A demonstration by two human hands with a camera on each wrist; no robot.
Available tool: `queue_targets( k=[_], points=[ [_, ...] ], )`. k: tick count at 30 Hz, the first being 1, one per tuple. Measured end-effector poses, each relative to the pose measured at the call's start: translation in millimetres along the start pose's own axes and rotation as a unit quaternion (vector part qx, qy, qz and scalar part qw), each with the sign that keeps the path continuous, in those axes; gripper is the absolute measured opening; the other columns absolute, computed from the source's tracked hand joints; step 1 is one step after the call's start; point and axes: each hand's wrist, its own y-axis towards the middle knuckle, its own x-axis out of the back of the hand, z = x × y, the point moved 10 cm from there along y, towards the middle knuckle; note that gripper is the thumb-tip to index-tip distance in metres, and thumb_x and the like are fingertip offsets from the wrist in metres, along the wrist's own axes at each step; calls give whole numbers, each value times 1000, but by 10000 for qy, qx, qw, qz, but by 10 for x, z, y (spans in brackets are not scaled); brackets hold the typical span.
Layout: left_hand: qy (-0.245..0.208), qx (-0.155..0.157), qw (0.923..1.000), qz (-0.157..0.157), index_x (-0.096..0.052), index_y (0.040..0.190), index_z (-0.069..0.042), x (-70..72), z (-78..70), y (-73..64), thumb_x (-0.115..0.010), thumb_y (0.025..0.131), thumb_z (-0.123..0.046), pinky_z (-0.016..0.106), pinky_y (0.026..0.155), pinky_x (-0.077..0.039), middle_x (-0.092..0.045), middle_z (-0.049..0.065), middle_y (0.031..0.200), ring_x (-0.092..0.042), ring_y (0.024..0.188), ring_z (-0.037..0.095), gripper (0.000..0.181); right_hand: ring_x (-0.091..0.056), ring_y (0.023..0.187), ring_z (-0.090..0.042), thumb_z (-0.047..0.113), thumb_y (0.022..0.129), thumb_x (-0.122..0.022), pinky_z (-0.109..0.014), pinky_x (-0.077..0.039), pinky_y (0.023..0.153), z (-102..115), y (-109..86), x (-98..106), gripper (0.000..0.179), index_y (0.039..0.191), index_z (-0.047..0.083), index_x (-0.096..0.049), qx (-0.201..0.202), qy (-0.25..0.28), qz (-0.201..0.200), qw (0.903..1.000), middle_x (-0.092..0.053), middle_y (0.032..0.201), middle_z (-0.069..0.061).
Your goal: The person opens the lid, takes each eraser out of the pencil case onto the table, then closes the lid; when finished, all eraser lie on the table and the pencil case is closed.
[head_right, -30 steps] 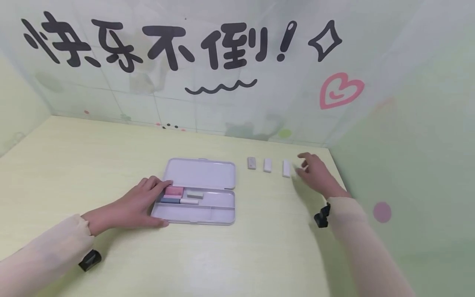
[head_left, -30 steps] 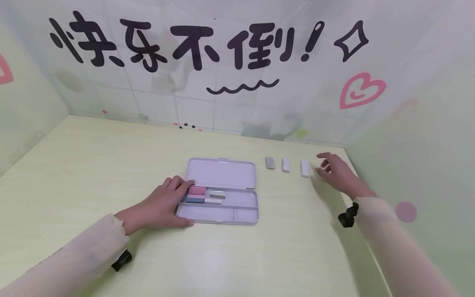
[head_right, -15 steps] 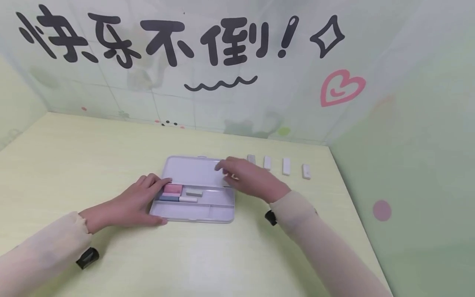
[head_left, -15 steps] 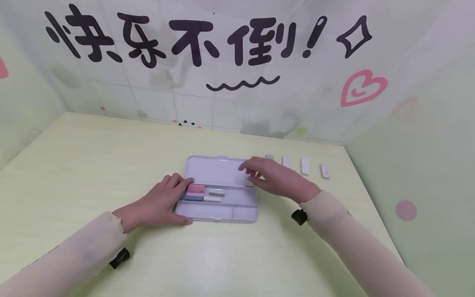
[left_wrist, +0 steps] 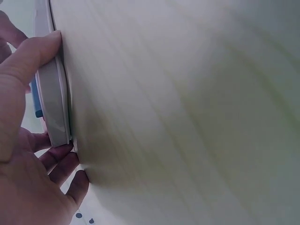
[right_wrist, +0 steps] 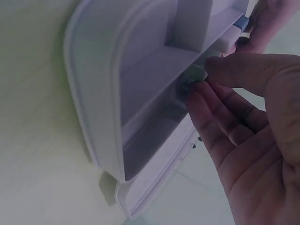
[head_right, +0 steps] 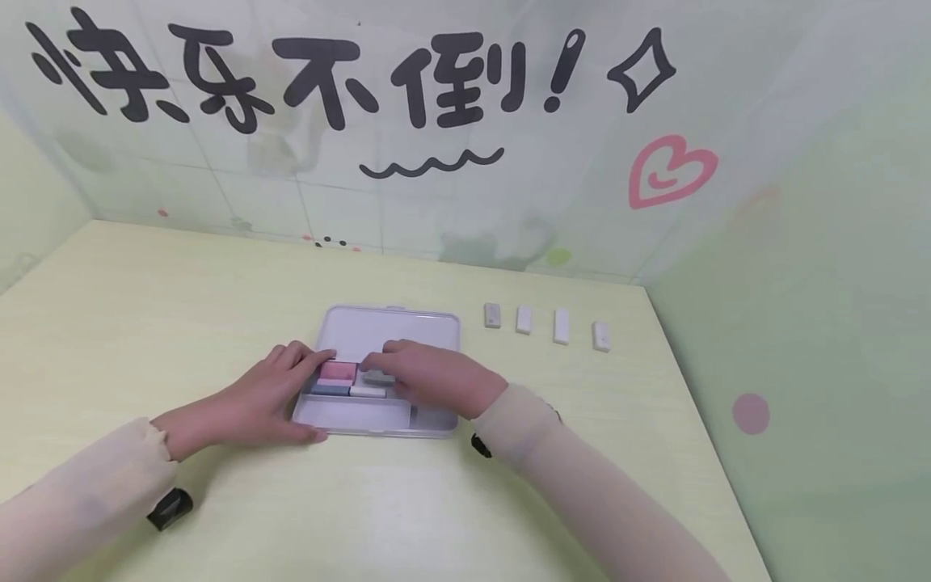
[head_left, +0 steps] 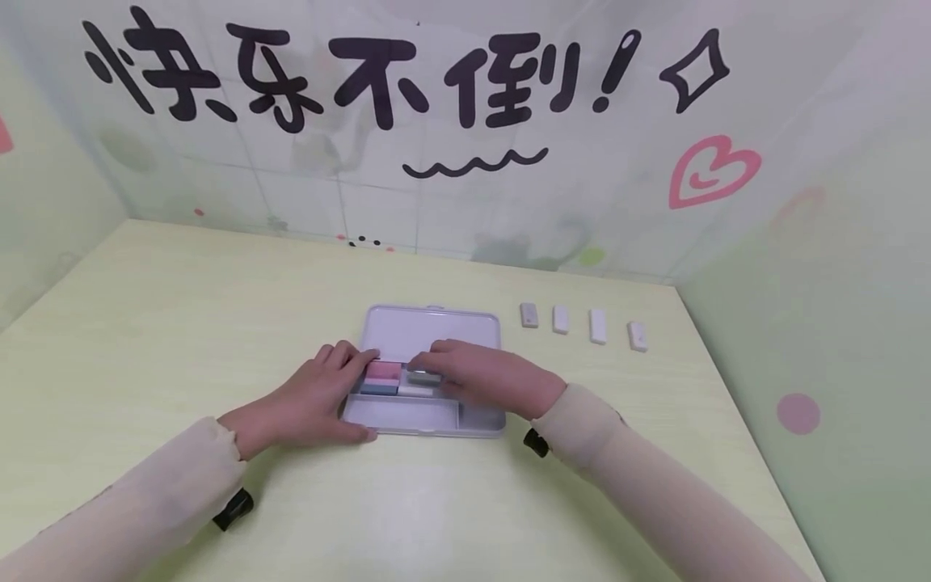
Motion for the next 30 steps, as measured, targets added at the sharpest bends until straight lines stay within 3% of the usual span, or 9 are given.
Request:
queue_targets(
  k=[9,18,24,30],
  points=[
    [-25,-70,10000,-13,-42,155,2,-16,-16,2,-86,79,-54,39,90,-41,-50,10,127,-42,109,23,104,-62,91,-11,9,103,-62,-25,-54,85,43,55,-120,45,145,26,-60,-47,-510,232,9984,-68,112,1],
    [-13,-63,10000,-7,-42,154,2,13,-49,6,-87,79,-52,40,90,-42,-50,11,127,-43,109,24,103,-62,92,-11,7,104,-61,-26,-55,90,49,67,-114,42,143,22,-62,-188,-347,293,9988,-69,113,1],
    [-52,-47,10000,9,-42,155,3,-8,-39,-3,-87,79,-52,40,91,-42,-50,11,126,-44,111,25,104,-66,98,-12,6,104,-60,-30,-56,96,8,45,-111,40,141,22,-62,-288,8,223,9993,-70,117,1],
    [7,7,10000,-53,-41,155,3,-3,-12,-10,-87,79,-53,42,92,-43,-50,11,127,-45,113,27,105,-66,106,-11,8,103,-63,-31,-54,102,-65,22,-71,40,141,20,-61,-309,692,-43,9971,-71,122,2]
  ],
)
